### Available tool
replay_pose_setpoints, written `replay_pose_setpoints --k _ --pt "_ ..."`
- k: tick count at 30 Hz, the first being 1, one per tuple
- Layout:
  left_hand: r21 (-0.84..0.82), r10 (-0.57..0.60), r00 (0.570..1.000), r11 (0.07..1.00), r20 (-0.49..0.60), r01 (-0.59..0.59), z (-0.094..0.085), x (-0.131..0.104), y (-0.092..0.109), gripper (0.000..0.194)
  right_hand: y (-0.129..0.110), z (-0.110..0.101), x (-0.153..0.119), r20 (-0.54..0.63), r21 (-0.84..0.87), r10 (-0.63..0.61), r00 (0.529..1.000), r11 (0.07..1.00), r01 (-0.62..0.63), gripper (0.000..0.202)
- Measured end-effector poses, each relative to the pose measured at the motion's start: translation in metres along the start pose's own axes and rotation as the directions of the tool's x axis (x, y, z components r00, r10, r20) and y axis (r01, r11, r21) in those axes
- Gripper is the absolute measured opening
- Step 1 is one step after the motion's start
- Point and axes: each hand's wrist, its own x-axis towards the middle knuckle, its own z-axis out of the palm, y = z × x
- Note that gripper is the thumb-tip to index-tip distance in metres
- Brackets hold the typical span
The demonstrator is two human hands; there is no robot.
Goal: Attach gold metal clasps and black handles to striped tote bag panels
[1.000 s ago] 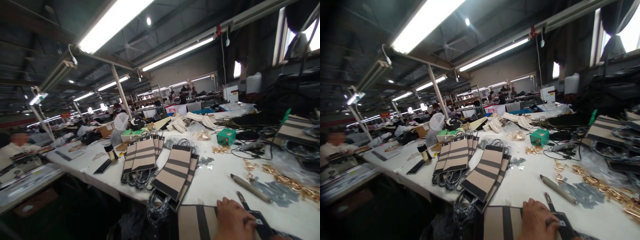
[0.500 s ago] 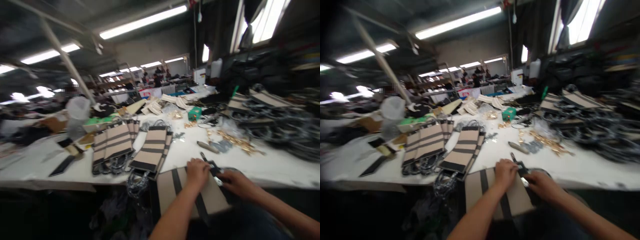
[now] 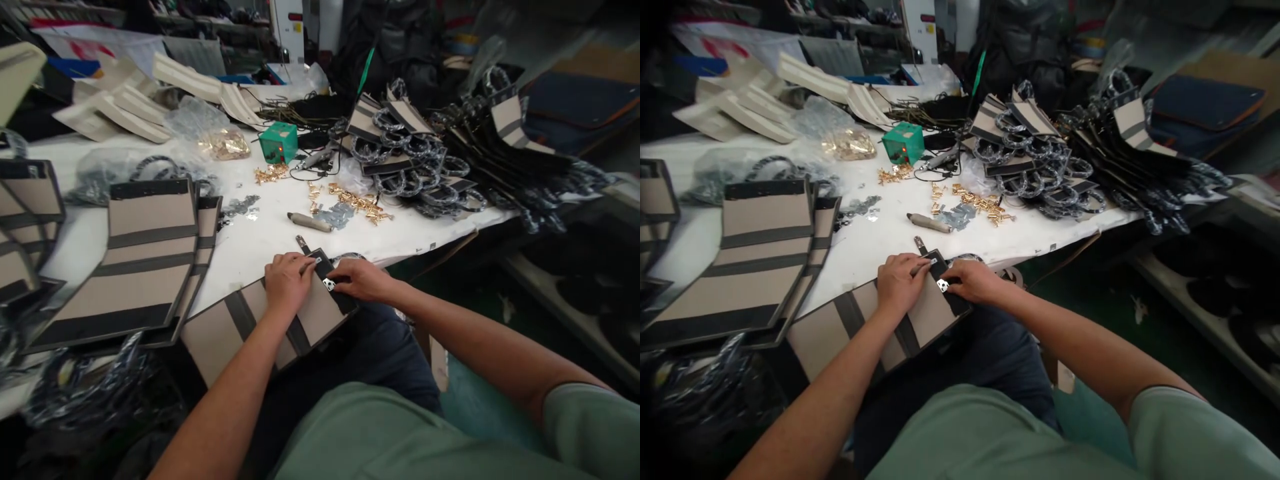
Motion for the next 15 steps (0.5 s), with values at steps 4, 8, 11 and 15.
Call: replay_pose_setpoints --k 4,8,11,15 --pt "0.003 0.003 1.000 1.000 0.002 -0.003 0.0018 0.0014 -0.0001 0.018 0.0001 0.0022 -0.0009 -0.037 -0.005 0.047 0.998 0.999 -0.047 0.034" --pt "-0.003 0.003 1.000 1.000 -0.002 -0.003 0.0023 0.0013 0.0002 0.016 -0.0016 0.0010 0.0005 -0.004 -0.030 0.032 0.999 0.999 -0.032 0.032" --pt "-0.005 0.001 1.000 1.000 -0.010 -0.001 0.0021 0.0013 0.0005 0.015 -0.0041 -0.0022 0.0016 0.025 -0.028 0.061 0.998 0.998 -0.060 0.030" --pt "-0.017 0.002 1.000 1.000 -0.013 -0.003 0.0022 0.0014 0.0004 0.016 -0.0075 -0.0031 0.0013 -0.013 -0.134 0.110 0.994 0.985 -0.111 0.032"
